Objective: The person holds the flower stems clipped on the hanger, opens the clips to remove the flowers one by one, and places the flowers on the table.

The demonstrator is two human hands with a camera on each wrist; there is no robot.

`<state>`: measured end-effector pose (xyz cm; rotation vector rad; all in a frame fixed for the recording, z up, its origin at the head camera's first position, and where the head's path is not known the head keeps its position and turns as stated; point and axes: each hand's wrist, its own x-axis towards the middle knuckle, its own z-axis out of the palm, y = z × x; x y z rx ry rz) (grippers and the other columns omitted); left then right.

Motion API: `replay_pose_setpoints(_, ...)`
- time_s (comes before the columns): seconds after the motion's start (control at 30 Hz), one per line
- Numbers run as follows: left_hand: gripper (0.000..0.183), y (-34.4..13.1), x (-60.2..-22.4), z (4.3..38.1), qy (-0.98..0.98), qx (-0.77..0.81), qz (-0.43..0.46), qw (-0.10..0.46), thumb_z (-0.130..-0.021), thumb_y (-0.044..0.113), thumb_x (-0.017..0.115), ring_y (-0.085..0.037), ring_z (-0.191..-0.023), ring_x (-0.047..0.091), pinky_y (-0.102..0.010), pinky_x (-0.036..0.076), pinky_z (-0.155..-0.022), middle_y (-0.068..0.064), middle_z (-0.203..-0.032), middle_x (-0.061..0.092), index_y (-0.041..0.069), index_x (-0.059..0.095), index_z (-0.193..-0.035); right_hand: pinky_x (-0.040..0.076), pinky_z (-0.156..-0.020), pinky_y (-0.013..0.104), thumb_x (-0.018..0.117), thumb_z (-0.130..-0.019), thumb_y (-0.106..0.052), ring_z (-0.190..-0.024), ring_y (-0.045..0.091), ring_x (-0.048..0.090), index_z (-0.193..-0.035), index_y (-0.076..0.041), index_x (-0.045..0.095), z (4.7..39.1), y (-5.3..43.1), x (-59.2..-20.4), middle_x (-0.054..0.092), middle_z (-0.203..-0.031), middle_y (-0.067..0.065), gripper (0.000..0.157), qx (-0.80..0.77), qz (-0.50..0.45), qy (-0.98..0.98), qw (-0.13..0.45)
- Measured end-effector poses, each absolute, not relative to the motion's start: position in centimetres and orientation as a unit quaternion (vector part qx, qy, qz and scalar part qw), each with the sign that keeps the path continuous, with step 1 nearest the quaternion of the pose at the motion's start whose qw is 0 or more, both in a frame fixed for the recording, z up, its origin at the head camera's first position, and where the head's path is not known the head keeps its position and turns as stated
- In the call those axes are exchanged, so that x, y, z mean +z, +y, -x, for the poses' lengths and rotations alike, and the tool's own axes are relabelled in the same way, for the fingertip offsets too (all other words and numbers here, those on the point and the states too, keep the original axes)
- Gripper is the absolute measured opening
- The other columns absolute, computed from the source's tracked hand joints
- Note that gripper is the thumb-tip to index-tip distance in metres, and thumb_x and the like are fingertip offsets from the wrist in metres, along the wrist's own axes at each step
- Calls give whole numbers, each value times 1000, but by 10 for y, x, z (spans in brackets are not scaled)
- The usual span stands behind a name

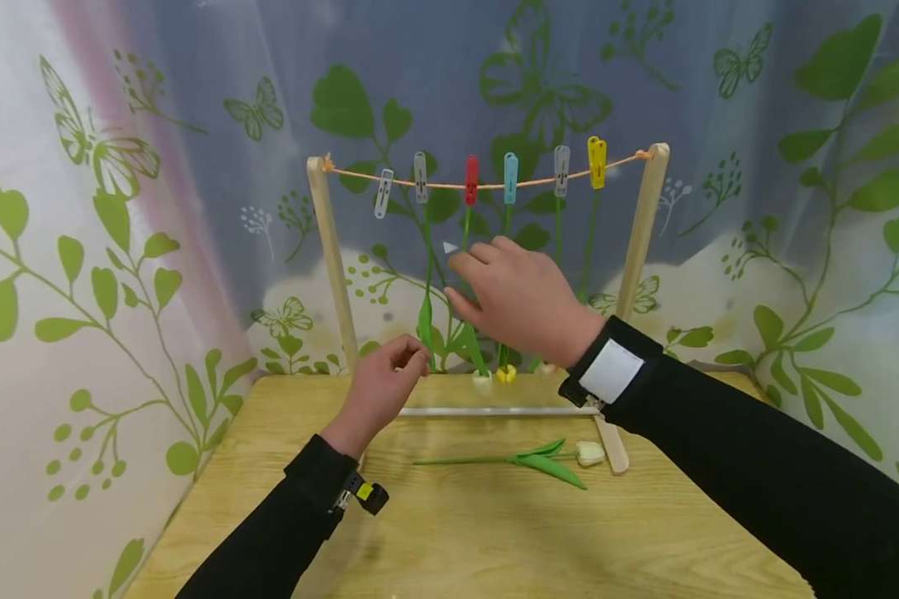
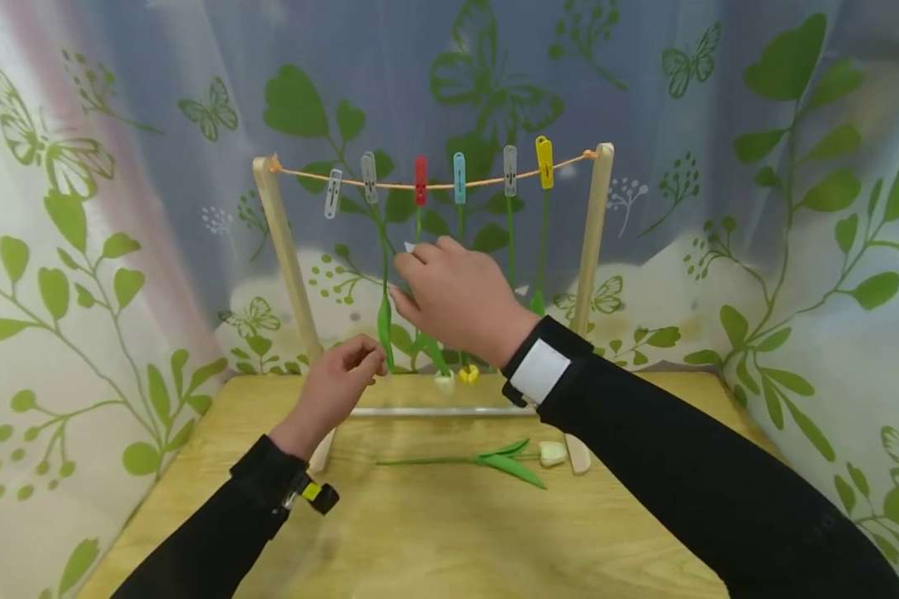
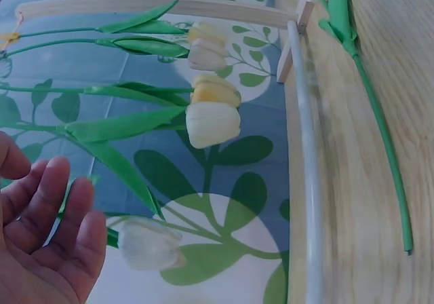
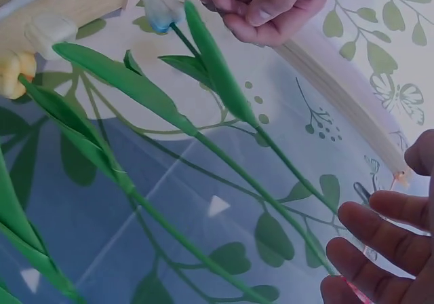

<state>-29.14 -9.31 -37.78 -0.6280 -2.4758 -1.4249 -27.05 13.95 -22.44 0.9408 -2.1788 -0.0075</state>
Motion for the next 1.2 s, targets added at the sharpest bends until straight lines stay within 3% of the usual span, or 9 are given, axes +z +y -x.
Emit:
replay_pose_setpoints(0.23,23,-89,-360,302,-827,-508,207,126,-110,42,49,-20,-94,63,-42,56,-87,2,-104,68,27,65,-111,57,-53,38,64,-103,-32,-80,29,59,-119,-7,71,275,128,-199,72,-100,10,31,-18,-367,-849,379)
replay_pose_setpoints(0.33,24,-90,-352,308,-808,-537,206,129,-109,41,51,-26,-95,65,-44,59,-87,-3,-104,69,24,67,-111,55,-50,38,63,-104,-32,-78,29,57,-115,-7,70,277,124,-188,70,-94,9,29,-31,-363,-848,385)
replay_pose_setpoints(0.5,25,-89,-336,315,-794,-555,197,149,-109,38,52,-32,-93,64,-46,59,-83,-9,-105,68,19,68,-113,63,-61,43,62,-103,-33,-84,32,60,-110,-6,70,277,119,-169,70,-94,12,29,-49,-362,-843,395)
replay_pose_setpoints(0.63,24,-86,-324,319,-804,-540,178,174,-109,38,52,-22,-102,62,-43,56,-88,-2,-112,66,21,65,-118,65,-66,47,61,-104,-34,-88,34,61,-113,-5,69,277,116,-154,71,-100,13,31,-51,-349,-849,393)
replay_pose_setpoints(0.73,22,-84,-316,321,-817,-519,168,184,-109,38,51,-17,-116,58,-40,52,-101,4,-122,62,22,62,-121,64,-65,47,58,-105,-35,-91,34,60,-120,-5,69,276,115,-145,71,-104,13,35,-52,-333,-860,382)
replay_pose_setpoints(0.9,27,-79,-303,324,-817,-514,167,199,-109,32,51,-21,-126,56,-38,50,-107,-2,-135,57,15,55,-130,61,-61,46,55,-107,-35,-88,33,58,-122,-4,67,280,115,-132,69,-102,13,36,-55,-317,-872,369)
replay_pose_setpoints(1.07,44,-68,-294,328,-805,-537,178,181,-109,32,51,-22,-137,51,-35,49,-112,-9,-149,49,11,44,-147,61,-68,47,54,-108,-34,-87,34,56,-122,-3,66,289,118,-123,67,-102,13,36,-53,-297,-888,347)
replay_pose_setpoints(1.2,50,-62,-289,331,-802,-543,184,169,-110,32,51,-20,-139,50,-32,48,-113,-7,-153,47,14,38,-155,61,-77,50,54,-108,-34,-93,36,56,-125,-3,65,297,119,-119,68,-108,15,38,-50,-290,-897,330)
